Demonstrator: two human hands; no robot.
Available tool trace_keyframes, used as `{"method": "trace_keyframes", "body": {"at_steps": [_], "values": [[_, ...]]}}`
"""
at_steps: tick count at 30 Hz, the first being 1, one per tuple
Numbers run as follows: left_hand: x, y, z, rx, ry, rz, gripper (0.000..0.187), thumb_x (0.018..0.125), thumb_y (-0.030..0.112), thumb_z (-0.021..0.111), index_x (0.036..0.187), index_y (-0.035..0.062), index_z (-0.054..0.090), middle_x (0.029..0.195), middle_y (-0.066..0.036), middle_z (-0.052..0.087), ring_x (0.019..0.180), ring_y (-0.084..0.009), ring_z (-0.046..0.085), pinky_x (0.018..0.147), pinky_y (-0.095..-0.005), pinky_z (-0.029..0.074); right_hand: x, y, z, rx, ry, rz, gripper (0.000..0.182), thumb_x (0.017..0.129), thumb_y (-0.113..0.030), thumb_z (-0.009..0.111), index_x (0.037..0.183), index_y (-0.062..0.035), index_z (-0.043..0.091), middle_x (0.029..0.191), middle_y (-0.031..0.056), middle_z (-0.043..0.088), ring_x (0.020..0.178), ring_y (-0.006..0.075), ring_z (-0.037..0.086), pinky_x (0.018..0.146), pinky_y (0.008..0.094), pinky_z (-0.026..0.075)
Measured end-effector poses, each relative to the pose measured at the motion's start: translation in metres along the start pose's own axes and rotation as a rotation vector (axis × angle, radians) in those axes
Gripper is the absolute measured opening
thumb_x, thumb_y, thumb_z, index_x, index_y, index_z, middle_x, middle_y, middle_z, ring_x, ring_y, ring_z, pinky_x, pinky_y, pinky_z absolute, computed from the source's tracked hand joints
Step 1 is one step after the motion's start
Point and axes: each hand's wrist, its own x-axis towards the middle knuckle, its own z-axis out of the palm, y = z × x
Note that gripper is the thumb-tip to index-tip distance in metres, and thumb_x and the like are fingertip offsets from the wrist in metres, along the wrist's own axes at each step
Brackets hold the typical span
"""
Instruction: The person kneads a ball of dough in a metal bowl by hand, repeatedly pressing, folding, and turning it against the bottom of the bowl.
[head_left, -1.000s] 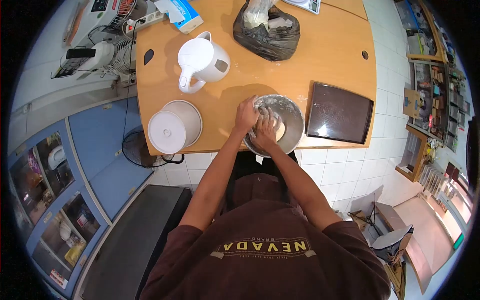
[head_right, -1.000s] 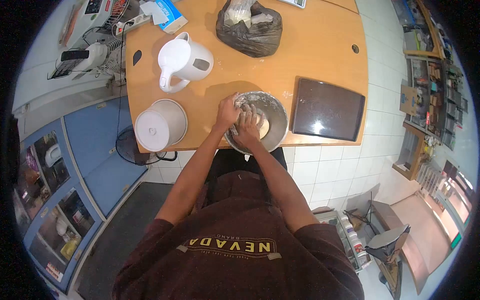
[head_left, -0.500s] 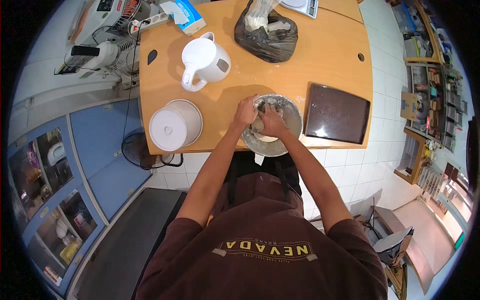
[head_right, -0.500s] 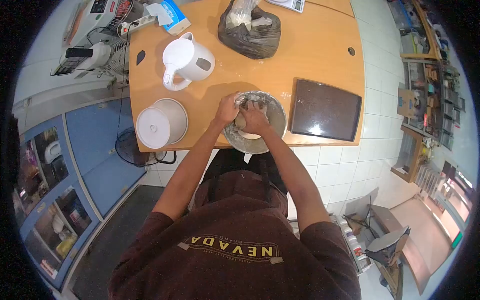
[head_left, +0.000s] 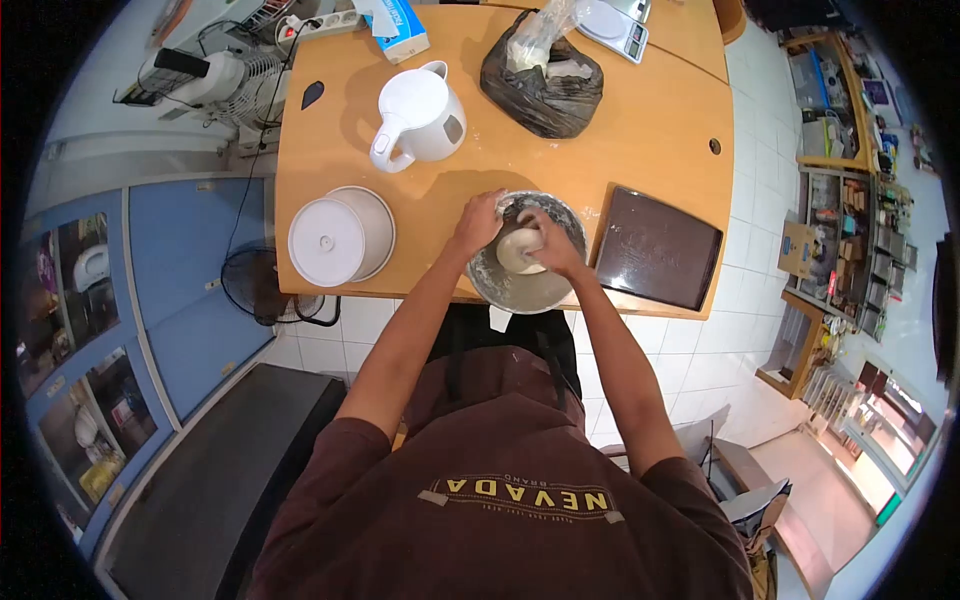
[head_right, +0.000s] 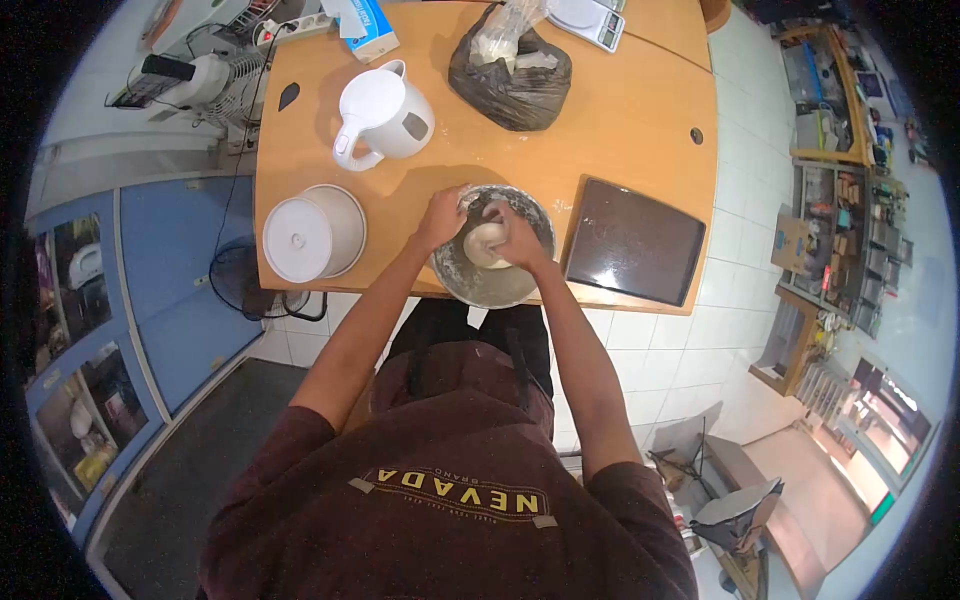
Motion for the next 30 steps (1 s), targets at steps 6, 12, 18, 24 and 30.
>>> {"method": "trace_keyframes", "body": {"at_steps": [6,12,18,24,30], "values": [[0.004,-0.006,-0.006,-0.054,0.035,0.106,0.047,0.079,-0.002,0.062,0.126,-0.0037,0.063,0.116,-0.026,0.067,0.108,-0.0433,0.063,0.099,-0.0466,0.048,-0.001,0.014,-0.005,-0.149,0.186,-0.045,0.052,0.069,-0.013,0.077,0.116,-0.0044,0.057,0.109,0.0221,0.065,0.11,0.0402,0.062,0.097,0.0433,0.049],[0.0,-0.004,-0.003,-0.027,0.013,0.067,0.048,0.08,-0.002,0.062,0.128,0.0017,0.062,0.116,-0.024,0.066,0.112,-0.0418,0.061,0.1,-0.0472,0.047,0.012,-0.037,-0.009,-0.501,-0.061,0.279,0.062,0.075,-0.035,0.076,0.122,-0.0042,0.052,0.112,0.0256,0.065,0.108,0.0427,0.063,0.092,0.0512,0.051],[0.003,-0.006,0.001,-0.006,0.031,0.076,0.048,0.08,-0.002,0.061,0.128,0.0024,0.062,0.114,-0.025,0.066,0.107,-0.042,0.063,0.097,-0.0479,0.05,0.021,-0.022,0.007,-0.667,0.039,0.156,0.063,0.076,-0.044,0.074,0.123,-0.0054,0.056,0.118,0.024,0.065,0.109,0.0418,0.064,0.09,0.0552,0.052],[0.003,0.006,-0.003,0.022,-0.025,-0.003,0.049,0.078,-0.003,0.06,0.127,-0.0039,0.062,0.115,-0.028,0.066,0.11,-0.044,0.062,0.098,-0.0475,0.05,0.01,-0.05,0.029,-0.828,0.018,0.199,0.055,0.087,-0.04,0.062,0.129,-0.0045,0.059,0.137,0.0211,0.055,0.132,0.0358,0.05,0.114,0.056,0.035],[-0.003,0.0,0.006,0.012,0.058,0.006,0.049,0.077,0.0,0.063,0.126,0.001,0.064,0.117,-0.027,0.066,0.108,-0.0422,0.064,0.096,-0.0468,0.052,-0.02,-0.024,0.067,-1.035,0.169,-0.056,0.064,0.097,-0.033,0.05,0.15,0.0002,0.037,0.159,0.0197,0.032,0.152,0.0318,0.022,0.124,0.0524,0.014]]}}
